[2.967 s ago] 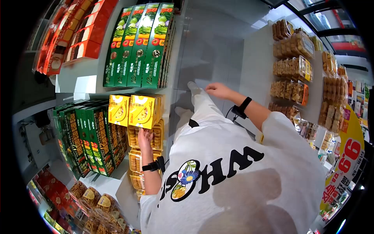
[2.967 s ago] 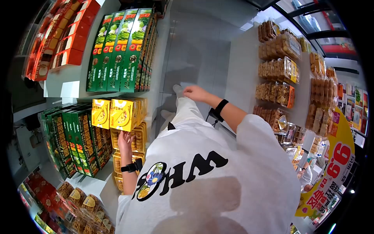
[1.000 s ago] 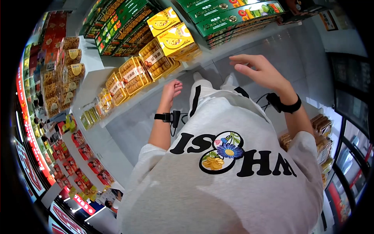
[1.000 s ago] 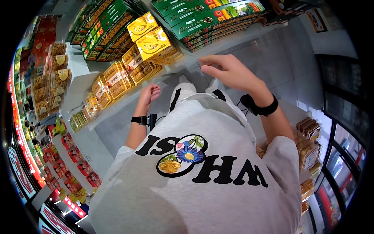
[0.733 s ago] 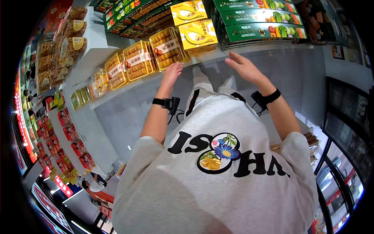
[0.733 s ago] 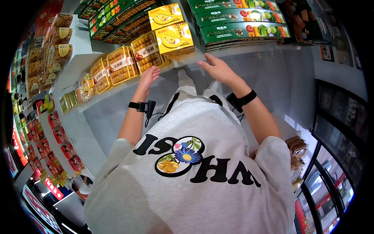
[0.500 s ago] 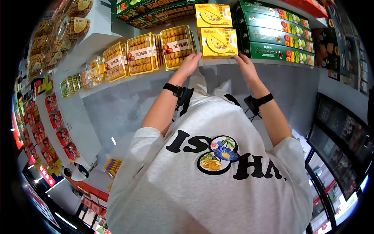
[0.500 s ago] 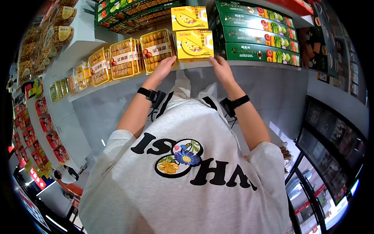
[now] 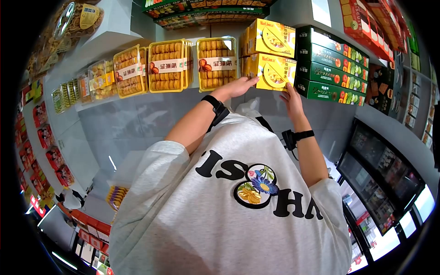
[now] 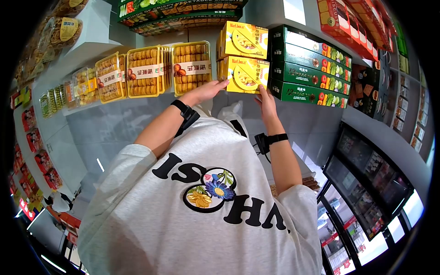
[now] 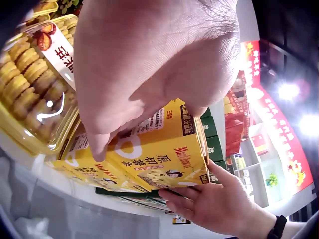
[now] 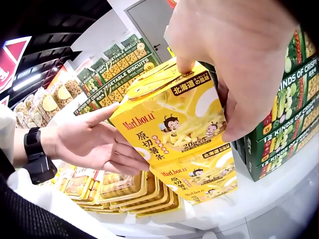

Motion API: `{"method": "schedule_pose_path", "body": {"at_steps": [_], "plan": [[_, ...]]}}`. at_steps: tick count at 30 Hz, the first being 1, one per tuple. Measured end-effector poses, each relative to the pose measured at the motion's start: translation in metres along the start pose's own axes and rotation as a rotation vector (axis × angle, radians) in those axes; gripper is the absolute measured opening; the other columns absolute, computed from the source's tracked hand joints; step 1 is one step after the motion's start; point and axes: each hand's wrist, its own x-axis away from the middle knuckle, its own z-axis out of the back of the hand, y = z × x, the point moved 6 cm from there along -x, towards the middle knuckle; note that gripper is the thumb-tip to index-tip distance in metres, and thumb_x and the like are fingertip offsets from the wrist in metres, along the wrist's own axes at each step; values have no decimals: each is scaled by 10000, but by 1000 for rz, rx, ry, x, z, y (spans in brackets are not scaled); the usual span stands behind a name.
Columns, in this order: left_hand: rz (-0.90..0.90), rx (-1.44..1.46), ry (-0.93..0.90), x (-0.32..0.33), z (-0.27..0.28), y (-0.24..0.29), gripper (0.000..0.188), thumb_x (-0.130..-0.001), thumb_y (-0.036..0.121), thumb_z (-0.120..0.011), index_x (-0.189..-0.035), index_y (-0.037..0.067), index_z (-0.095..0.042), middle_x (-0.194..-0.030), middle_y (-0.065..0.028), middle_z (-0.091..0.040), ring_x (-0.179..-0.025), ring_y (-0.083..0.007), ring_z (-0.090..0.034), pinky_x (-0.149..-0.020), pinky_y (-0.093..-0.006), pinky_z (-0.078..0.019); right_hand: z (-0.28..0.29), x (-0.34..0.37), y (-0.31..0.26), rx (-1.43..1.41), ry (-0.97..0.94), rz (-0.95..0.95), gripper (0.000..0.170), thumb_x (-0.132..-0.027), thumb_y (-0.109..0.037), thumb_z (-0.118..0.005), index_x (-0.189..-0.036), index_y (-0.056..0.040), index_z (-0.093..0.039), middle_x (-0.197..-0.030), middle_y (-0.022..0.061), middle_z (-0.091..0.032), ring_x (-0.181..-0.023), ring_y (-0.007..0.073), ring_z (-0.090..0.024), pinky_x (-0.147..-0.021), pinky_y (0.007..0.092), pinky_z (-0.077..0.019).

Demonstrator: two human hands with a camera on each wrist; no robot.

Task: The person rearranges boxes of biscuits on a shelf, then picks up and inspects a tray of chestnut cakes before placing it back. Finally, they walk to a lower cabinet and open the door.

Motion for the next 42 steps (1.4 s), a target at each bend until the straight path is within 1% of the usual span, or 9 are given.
{"method": "schedule_pose_path", "body": {"at_steps": [7, 17, 20, 26, 29, 32, 36, 37, 42], "plan": [[78, -27, -14, 4, 2, -5, 685, -991, 546, -434, -1310, -54, -520, -1280, -115, -568, -1164, -183, -490, -985, -303, -384, -3, 6, -5, -13, -31, -12, 521, -968, -392, -557, -1362, -60, -481, -1289, 39, -562, -1135, 160, -537, -953, 316, -435], [38, -32, -41, -12, 6, -26, 700, -994, 527, -444, -1358, -71, -456, -1323, -140, -537, -1206, -190, -478, -1040, -305, -361, -1, 6, 2, -94, -87, -75, 502, -962, -402, -548, -1331, -68, -484, -1267, 60, -582, -1135, 184, -548, -975, 343, -433], [-81, -60, 44, -8, 7, -18, 824, -942, 632, -452, -1264, -125, -480, -1198, -188, -584, -1098, -222, -531, -959, -325, -416, -6, 1, 2, -205, -170, -107, 516, -953, -426, -549, -1323, -72, -487, -1280, 73, -580, -1151, 212, -547, -1002, 374, -421], [-9, -90, 113, -10, 6, -24, 696, -995, 528, -441, -1372, -57, -440, -1308, -132, -549, -1200, -188, -479, -1031, -299, -364, -5, -8, -1, -250, -235, -116, 542, -928, -442, -579, -1314, -72, -492, -1287, 92, -575, -1171, 238, -538, -1047, 394, -388], [-26, -33, 108, -23, 9, -43, 682, -996, 524, -443, -1373, -44, -449, -1302, -117, -554, -1171, -182, -488, -1021, -297, -366, 0, -13, 1, -247, -267, -122, 565, -912, -444, -601, -1323, -74, -482, -1292, 89, -558, -1190, 240, -515, -1075, 399, -358], [-50, -26, 191, 2, 2, -13, 677, -994, 527, -444, -1370, -36, -460, -1293, -103, -561, -1144, -175, -496, -1012, -299, -368, 1, -23, 1, -250, -295, -144, 477, -945, -416, -561, -1288, -88, -505, -1279, 97, -577, -1185, 260, -529, -1061, 415, -382], [5, -104, 329, 35, -6, 19, 752, -958, 571, -484, -1355, -68, -456, -1296, -168, -550, -1158, -215, -509, -992, -320, -389, 0, -17, -3, -121, -382, -168, 650, -952, -458, -540, -1418, -46, -350, -1416, 190, -429, -1329, 314, -403, -1125, 422, -311], [14, -98, 362, 48, -11, 30, 757, -944, 570, -507, -1328, -81, -471, -1293, -198, -545, -1170, -242, -516, -973, -330, -404, 3, -17, 0, -98, -438, -201, 750, -913, -510, -594, -1432, -39, -326, -1457, 183, -361, -1364, 313, -353, -1141, 424, -274], [47, 6, 481, 64, -3, -14, 663, -952, 524, -520, -1293, -44, -516, -1285, -154, -563, -1175, -224, -528, -964, -337, -421, 18, -19, 21, 312, -588, -249, 702, -908, -486, -613, -1384, 1, -443, -1369, 148, -512, -1268, 256, -466, -1064, 354, -358]]}}
